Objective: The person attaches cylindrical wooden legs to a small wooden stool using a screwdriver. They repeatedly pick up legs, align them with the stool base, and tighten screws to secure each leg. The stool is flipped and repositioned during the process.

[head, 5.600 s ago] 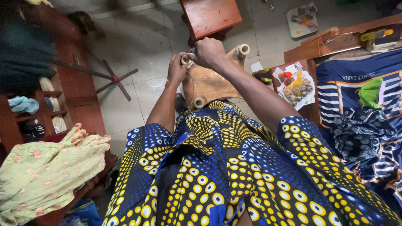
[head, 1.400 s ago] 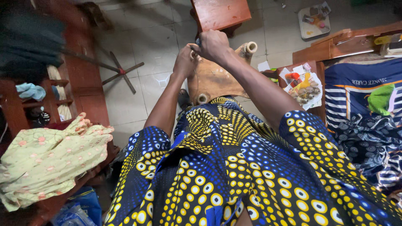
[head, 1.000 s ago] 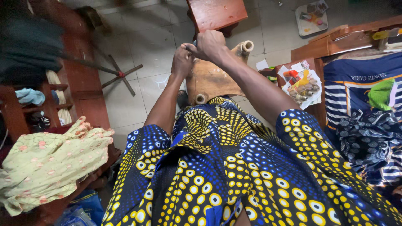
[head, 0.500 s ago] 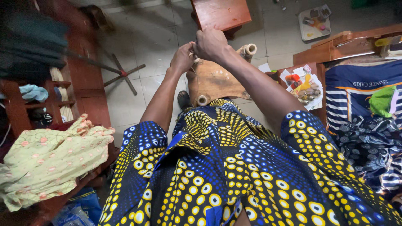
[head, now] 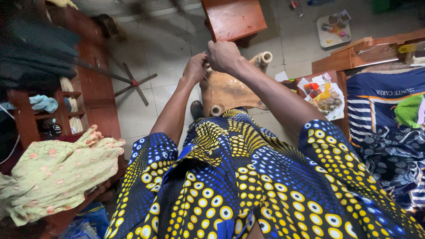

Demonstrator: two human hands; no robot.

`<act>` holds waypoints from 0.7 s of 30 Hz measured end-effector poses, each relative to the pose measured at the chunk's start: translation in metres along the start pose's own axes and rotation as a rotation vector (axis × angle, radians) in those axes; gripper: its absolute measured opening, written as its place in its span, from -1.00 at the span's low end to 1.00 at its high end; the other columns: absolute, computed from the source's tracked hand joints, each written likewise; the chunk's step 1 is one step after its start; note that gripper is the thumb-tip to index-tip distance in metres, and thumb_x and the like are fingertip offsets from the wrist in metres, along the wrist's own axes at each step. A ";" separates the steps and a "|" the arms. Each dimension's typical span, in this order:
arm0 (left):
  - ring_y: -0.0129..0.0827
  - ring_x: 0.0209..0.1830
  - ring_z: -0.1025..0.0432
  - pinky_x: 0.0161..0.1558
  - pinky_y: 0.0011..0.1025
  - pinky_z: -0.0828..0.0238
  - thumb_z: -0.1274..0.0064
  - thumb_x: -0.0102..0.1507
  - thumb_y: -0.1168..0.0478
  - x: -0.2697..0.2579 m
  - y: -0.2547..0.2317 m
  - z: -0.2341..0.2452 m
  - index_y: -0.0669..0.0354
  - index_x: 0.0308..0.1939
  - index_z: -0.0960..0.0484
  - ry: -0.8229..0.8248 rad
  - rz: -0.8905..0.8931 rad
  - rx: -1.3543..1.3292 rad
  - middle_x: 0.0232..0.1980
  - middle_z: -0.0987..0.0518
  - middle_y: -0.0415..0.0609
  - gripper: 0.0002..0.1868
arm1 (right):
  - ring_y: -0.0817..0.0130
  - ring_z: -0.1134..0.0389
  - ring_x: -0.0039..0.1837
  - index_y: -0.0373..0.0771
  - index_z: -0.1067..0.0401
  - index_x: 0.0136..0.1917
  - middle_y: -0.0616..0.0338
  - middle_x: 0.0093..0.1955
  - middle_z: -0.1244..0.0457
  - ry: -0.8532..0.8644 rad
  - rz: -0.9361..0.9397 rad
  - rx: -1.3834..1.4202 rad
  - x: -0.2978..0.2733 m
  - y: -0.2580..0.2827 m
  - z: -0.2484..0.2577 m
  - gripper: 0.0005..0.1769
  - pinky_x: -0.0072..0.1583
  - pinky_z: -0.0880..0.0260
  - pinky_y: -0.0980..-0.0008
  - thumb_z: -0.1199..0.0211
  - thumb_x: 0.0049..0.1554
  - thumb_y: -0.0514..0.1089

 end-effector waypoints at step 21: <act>0.08 -0.01 -0.52 -0.03 -0.18 -0.50 -0.06 0.16 0.48 -0.013 -0.013 -0.005 0.27 -0.05 -0.51 -0.210 -0.159 -0.100 0.04 -0.54 0.20 -0.72 | -0.14 -0.47 -0.13 -0.32 -0.54 -0.13 -0.24 -0.23 -0.37 0.049 -0.077 -0.007 0.004 0.007 0.008 -0.60 -0.06 -0.47 -0.03 -0.23 0.15 0.11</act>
Point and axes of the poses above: each hand's wrist, its own x-axis towards the middle knuckle, its own z-axis out of the back of the hand, y = z × x, the point moved 3 cm from there along x, towards the middle knuckle
